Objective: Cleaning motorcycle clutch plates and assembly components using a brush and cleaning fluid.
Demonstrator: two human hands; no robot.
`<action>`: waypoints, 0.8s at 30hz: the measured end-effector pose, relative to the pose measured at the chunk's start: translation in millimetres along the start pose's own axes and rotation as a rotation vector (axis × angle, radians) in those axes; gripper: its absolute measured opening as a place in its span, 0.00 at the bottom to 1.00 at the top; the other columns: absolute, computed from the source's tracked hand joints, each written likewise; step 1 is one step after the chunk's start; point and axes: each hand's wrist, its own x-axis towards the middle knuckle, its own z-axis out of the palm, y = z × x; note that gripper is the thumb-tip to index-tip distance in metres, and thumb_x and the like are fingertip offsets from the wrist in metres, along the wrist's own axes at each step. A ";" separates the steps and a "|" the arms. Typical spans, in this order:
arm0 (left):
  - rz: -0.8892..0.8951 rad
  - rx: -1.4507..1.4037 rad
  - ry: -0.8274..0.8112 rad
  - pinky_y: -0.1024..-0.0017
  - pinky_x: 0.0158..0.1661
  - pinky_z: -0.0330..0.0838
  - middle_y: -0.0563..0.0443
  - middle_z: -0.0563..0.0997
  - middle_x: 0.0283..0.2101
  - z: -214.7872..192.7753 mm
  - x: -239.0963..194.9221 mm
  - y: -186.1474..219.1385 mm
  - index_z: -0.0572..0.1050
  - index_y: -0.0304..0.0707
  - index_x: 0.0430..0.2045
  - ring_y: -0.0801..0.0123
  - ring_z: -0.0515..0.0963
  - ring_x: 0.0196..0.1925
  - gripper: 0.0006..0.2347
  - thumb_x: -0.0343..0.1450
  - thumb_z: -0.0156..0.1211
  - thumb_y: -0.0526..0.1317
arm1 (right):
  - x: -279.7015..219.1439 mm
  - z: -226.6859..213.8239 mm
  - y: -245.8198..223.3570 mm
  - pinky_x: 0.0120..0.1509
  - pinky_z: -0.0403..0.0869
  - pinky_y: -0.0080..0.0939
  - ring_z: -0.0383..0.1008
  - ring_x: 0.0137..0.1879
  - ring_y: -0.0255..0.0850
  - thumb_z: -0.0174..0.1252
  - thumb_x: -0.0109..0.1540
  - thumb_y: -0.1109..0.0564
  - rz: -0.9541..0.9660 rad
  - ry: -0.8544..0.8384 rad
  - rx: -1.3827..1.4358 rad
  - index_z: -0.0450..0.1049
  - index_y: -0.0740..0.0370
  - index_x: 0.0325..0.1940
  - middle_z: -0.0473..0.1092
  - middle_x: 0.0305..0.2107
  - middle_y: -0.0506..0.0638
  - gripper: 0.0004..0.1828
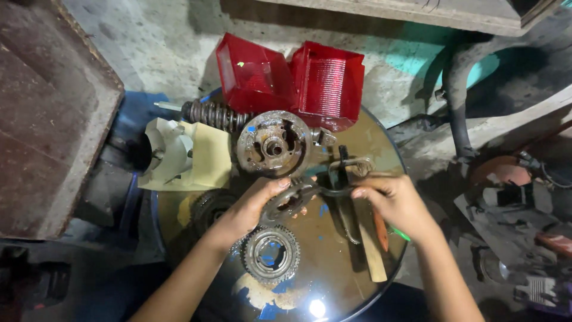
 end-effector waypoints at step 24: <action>0.063 -0.285 0.075 0.61 0.38 0.80 0.30 0.81 0.32 -18.0 4.2 -41.9 0.80 0.21 0.37 0.47 0.83 0.38 0.23 0.69 0.56 0.52 | 26.8 2.3 -39.6 0.41 0.76 0.49 0.80 0.30 0.48 0.66 0.58 0.58 0.117 -0.064 -0.007 0.84 0.62 0.30 0.80 0.21 0.58 0.05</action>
